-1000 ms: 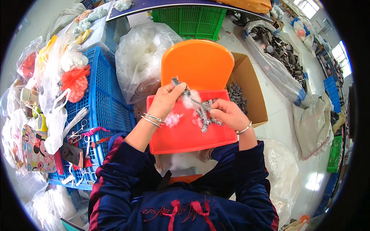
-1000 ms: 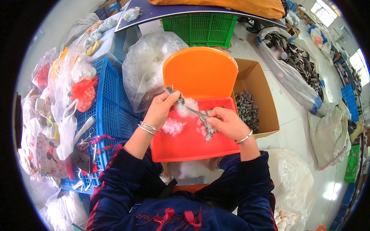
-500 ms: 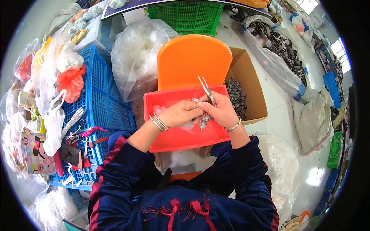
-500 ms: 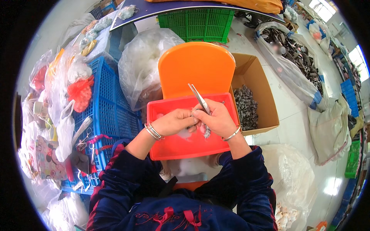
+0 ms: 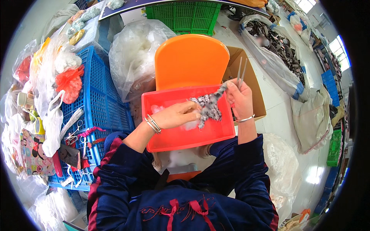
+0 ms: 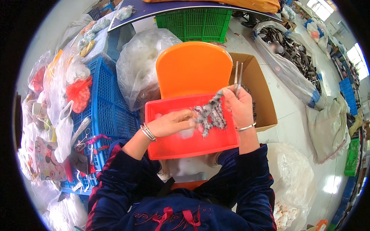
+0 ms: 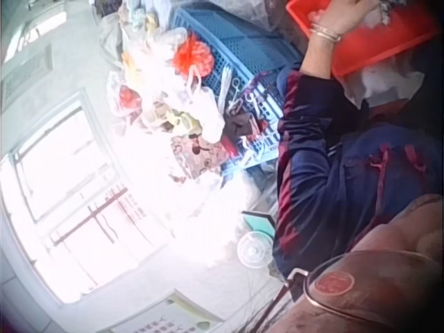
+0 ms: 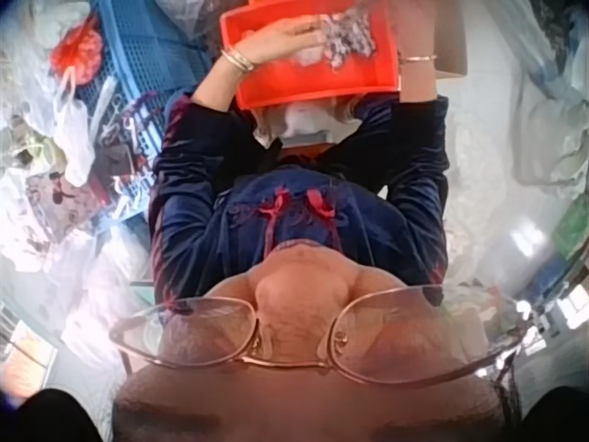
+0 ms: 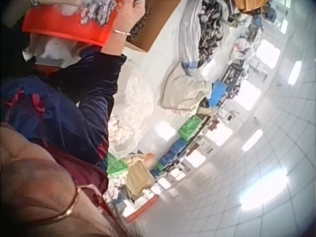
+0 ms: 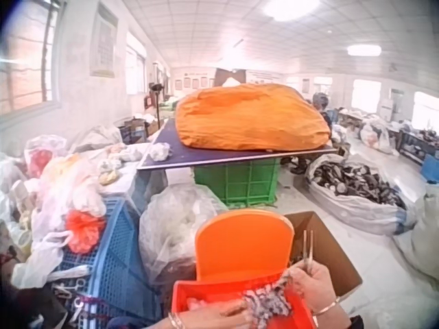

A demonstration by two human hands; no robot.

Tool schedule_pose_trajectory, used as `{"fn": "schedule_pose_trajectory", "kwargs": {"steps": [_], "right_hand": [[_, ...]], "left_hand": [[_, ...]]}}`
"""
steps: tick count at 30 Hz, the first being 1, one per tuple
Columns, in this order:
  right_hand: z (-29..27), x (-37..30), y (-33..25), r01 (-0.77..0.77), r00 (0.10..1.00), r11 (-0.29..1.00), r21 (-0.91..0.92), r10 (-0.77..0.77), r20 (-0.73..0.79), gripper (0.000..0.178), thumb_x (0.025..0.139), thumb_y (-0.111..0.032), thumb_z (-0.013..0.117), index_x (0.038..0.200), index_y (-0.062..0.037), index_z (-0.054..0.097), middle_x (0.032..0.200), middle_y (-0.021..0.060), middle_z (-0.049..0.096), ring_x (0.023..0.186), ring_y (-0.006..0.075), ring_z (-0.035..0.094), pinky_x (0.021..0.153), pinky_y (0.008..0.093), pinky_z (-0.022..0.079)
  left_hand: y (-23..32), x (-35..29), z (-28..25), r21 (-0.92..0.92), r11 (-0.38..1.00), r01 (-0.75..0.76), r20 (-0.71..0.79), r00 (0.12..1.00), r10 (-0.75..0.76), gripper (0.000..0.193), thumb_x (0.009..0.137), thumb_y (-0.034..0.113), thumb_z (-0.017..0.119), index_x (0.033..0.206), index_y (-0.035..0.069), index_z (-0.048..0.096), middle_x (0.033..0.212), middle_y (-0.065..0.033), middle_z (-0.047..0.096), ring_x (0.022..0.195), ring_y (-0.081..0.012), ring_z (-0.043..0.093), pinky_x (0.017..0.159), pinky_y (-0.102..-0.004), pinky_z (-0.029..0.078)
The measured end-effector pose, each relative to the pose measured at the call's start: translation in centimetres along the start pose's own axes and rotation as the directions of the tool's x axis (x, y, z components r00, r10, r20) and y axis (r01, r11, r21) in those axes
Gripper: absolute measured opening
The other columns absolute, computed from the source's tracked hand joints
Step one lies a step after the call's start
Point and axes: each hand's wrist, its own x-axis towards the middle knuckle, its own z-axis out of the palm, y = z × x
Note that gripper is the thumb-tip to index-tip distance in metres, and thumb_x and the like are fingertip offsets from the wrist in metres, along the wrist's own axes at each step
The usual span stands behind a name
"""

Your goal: The person uses a metal hook to push white polyester fiberfill into a small grey plush toy held in the left hand. The person repeatedly inserts the hook, pulls the filling, and adjusts the toy's shape while working over a red tray.

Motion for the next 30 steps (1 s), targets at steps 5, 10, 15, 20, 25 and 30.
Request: {"fn": "schedule_pose_trajectory", "kwargs": {"steps": [5,10,15,20,25,30], "right_hand": [[1.1,-0.5,0.6,-0.046,0.997,0.998,-0.032,0.047,0.059,0.01,0.092,-0.011,0.063,0.091,-0.0014,0.06,0.065,-0.0052,0.048,0.051,0.0014,0.037,0.046,0.0176,0.029],[1.1,-0.5,1.2,-0.045,0.998,0.999,-0.007,0.046,0.052,0.009,0.092,-0.01,0.062,0.09,-0.0016,0.06,0.063,-0.0056,0.047,0.051,0.0014,0.037,0.046,0.0176,0.028],[-1.1,0.4,0.9,0.058,0.995,0.998,0.02,-0.056,-0.079,0.008,0.093,-0.01,0.061,0.09,-0.0026,0.059,0.063,-0.0049,0.047,0.049,0.0015,0.036,0.044,0.0179,0.029],[-2.5,1.3,-0.5,0.14,0.967,0.985,-0.101,-0.158,-0.202,0.011,0.093,-0.014,0.062,0.091,-0.0036,0.059,0.061,-0.0057,0.045,0.047,0.0017,0.035,0.042,0.0187,0.027],[-7.4,3.2,-1.7,0.103,0.818,0.847,-0.522,-0.371,-0.44,0.019,0.088,-0.02,0.069,0.096,-0.0028,0.066,0.066,-0.0063,0.052,0.054,0.0027,0.042,0.049,0.0215,0.034],[-9.5,3.9,-0.5,-0.007,0.853,0.675,-0.737,-0.381,-0.357,0.025,0.088,-0.024,0.067,0.093,-0.0003,0.065,0.071,0.0012,0.059,0.063,0.0095,0.052,0.058,0.0275,0.044]], "left_hand": [[-0.2,1.2,1.9,-0.108,0.989,-0.1,-0.127,0.988,0.086,0.027,0.1,0.024,0.046,0.114,0.001,0.053,0.1,-0.0035,0.059,0.092,-0.0123,0.054,0.086,-0.0293,0.045],[-0.3,1.5,1.5,-0.189,0.982,0.014,0.075,0.997,0.001,0.028,0.102,0.026,0.04,0.095,0.003,0.054,0.085,-0.0029,0.058,0.078,-0.0127,0.053,0.076,-0.0284,0.045],[-0.2,0.4,0.4,-0.051,0.997,-0.051,0.054,0.997,0.054,0.033,0.1,0.026,0.037,0.081,0.003,0.052,0.075,-0.0052,0.057,0.072,-0.017,0.055,0.074,-0.0309,0.047],[-1.8,-0.3,0.2,0.349,0.935,0.065,0.141,0.983,-0.121,0.028,0.093,0.021,0.044,0.076,0.003,0.055,0.073,-0.0103,0.061,0.071,-0.0247,0.059,0.071,-0.037,0.047],[-4.2,-0.6,0.0,0.793,0.603,0.083,0.075,0.97,-0.232,0.024,0.087,0.023,0.049,0.08,0.004,0.063,0.074,-0.0155,0.065,0.074,-0.0353,0.063,0.07,-0.046,0.048],[-2.1,-0.5,-1.7,0.739,0.65,0.176,0.0,0.965,-0.261,0.029,0.088,0.028,0.051,0.095,0.005,0.067,0.093,-0.0162,0.068,0.089,-0.0352,0.064,0.081,-0.0457,0.049]]}}
